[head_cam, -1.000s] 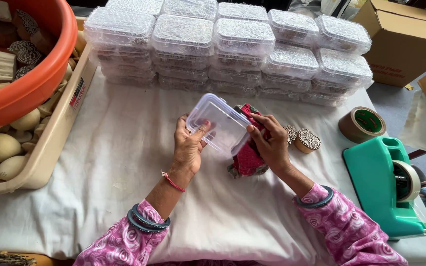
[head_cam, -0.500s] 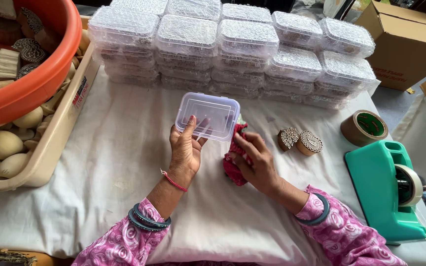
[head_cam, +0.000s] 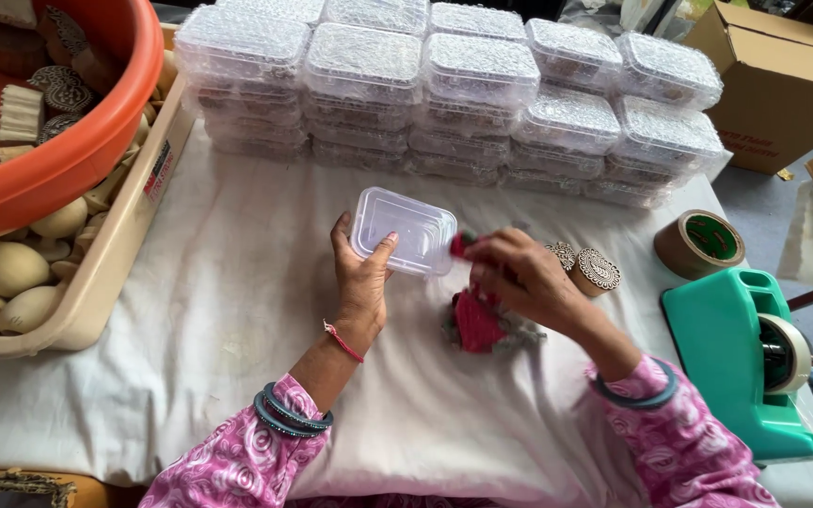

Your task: The person wipes a clear plastic container with a cloth, places two decorative wooden items inside, and closes the lid. They then wrap the container in bubble wrap and secure it with clear tape using a tape dispenser.

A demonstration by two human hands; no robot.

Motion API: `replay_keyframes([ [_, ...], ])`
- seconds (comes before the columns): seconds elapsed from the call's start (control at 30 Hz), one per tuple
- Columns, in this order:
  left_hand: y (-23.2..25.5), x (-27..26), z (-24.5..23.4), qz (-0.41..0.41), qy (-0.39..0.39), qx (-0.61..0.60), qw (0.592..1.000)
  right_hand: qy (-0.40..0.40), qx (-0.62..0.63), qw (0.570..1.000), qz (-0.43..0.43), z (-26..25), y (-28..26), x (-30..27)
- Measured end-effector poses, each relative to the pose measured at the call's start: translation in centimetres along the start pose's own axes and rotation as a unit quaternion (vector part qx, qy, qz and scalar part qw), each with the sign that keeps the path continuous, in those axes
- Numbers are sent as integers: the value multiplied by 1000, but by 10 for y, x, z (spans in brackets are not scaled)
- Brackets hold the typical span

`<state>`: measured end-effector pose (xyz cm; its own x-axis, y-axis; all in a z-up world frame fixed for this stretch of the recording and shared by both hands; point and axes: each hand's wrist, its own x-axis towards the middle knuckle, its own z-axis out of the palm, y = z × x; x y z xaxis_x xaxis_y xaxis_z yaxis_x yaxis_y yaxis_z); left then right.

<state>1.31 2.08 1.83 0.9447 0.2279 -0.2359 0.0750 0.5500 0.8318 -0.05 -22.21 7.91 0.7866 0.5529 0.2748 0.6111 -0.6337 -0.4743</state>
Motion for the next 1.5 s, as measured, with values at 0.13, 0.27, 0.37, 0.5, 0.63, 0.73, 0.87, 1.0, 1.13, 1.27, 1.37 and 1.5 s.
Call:
replay_keyframes([
  [0.13,-11,18,-13,36,-16,3,999,-175,-49,973,-144,-7,3,-9],
  [0.27,-32,41,-27,98,7,122,988,-199,-64,975,-81,-11,-18,-7],
  [0.37,-37,55,-37,232,62,288,927,-217,-15,976,23,-25,-32,-1],
  [0.5,11,57,-44,366,-30,482,795,-18,-37,998,-38,-41,-28,0],
  [0.63,22,68,-49,258,-223,514,787,73,-34,997,-20,-43,-21,9],
  [0.73,15,66,-51,231,-255,609,714,116,81,971,192,-26,-32,29],
  [0.87,14,55,-45,201,-229,602,738,97,-170,979,51,36,-9,58],
  [1.0,14,53,-44,200,-236,568,763,86,-179,976,-86,93,-30,74],
  [1.13,14,56,-46,195,-234,558,772,56,-101,990,-86,93,-30,83],
  [1.27,20,49,-42,181,-230,598,746,53,-161,986,-10,76,-12,80],
  [1.37,25,43,-40,180,-235,597,746,58,-182,980,55,56,-4,65],
  [1.5,25,43,-40,194,-244,606,732,-23,-98,982,162,16,4,18],
])
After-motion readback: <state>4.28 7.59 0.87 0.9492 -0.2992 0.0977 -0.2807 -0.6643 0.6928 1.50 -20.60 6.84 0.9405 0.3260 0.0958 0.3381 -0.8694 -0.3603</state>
